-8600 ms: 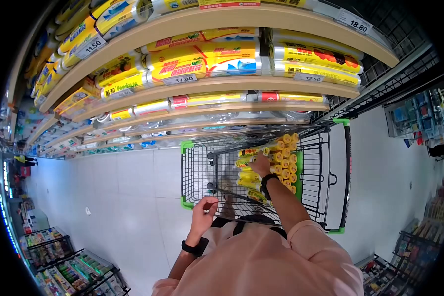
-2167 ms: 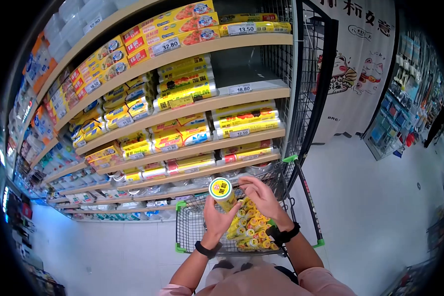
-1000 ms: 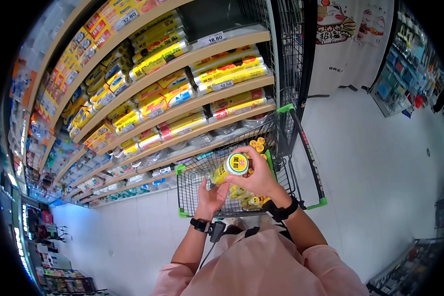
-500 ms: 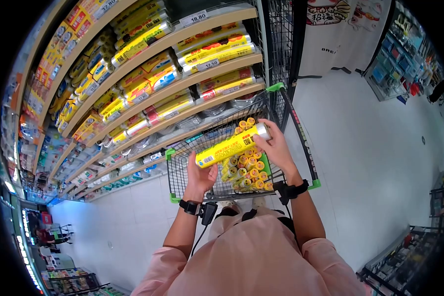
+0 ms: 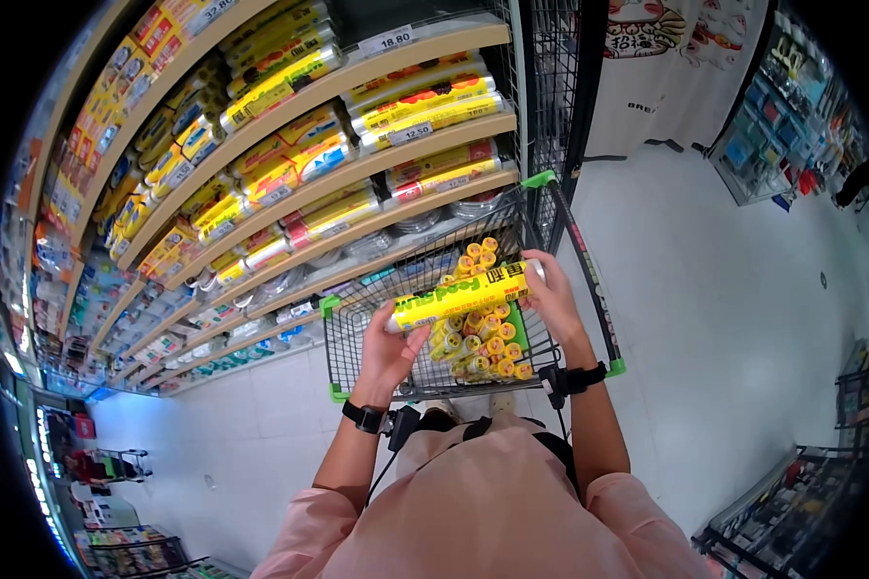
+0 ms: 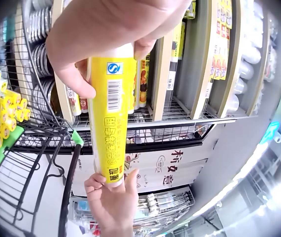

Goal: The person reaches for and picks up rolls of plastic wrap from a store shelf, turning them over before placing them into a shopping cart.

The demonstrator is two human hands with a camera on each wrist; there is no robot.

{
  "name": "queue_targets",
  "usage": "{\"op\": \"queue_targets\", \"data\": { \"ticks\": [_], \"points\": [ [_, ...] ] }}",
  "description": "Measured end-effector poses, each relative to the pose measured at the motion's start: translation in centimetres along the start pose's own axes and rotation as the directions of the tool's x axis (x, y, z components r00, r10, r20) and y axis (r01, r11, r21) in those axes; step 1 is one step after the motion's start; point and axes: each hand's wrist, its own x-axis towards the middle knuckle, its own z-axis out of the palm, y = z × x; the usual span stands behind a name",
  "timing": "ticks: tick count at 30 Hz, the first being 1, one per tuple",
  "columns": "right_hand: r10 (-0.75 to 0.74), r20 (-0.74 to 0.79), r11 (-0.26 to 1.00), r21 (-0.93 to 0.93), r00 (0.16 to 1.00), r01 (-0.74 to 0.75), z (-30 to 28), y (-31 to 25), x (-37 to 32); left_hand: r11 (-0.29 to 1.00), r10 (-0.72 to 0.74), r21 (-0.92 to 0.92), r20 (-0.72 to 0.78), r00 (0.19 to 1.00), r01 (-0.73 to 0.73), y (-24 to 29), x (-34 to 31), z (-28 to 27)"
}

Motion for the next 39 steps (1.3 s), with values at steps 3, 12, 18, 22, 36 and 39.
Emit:
{"op": "queue_targets", "data": {
  "ticks": [3, 12, 18, 22, 36, 39],
  "points": [
    [-0.039, -0.104, 0.999, 0.021, 0.994, 0.041, 1.0, 2.0, 0.9, 0.999, -0.011, -0.030, 0.093, 0.996, 0.014, 1.0, -0.3, -1.0],
    [0.117, -0.107, 0.988, 0.110, 0.987, -0.105, 5.8, 4.0, -0.2, 0.979, 0.201, -0.031, 0.306, 0.930, -0.202, 4.4, -1.4, -5.0],
    [0.259, -0.133, 0.965, 0.063, 0.957, -0.253, 10.1, 5.5, -1.8, 0.986, 0.160, -0.004, 0.335, 0.929, -0.168, 8.0, -1.6, -10.7],
    [0.194, -0.219, 0.979, -0.023, 0.956, -0.204, 13.7, 6.1, -3.8, 0.963, 0.037, 0.254, 0.203, 0.979, -0.089, 9.8, -2.1, -15.2],
    [0.023, -0.296, 0.453, -0.849, 0.955, -0.274, 15.6, 18.7, -4.1, 0.974, -0.101, 0.194, -0.082, 0.991, 0.115, 13.2, -2.5, -29.1],
    [0.081, -0.276, 0.393, -0.874, 0.958, -0.285, 13.9, 23.1, -3.0, 0.978, -0.095, 0.171, -0.135, 0.986, 0.118, 13.7, -2.7, -29.4]
  ]
}}
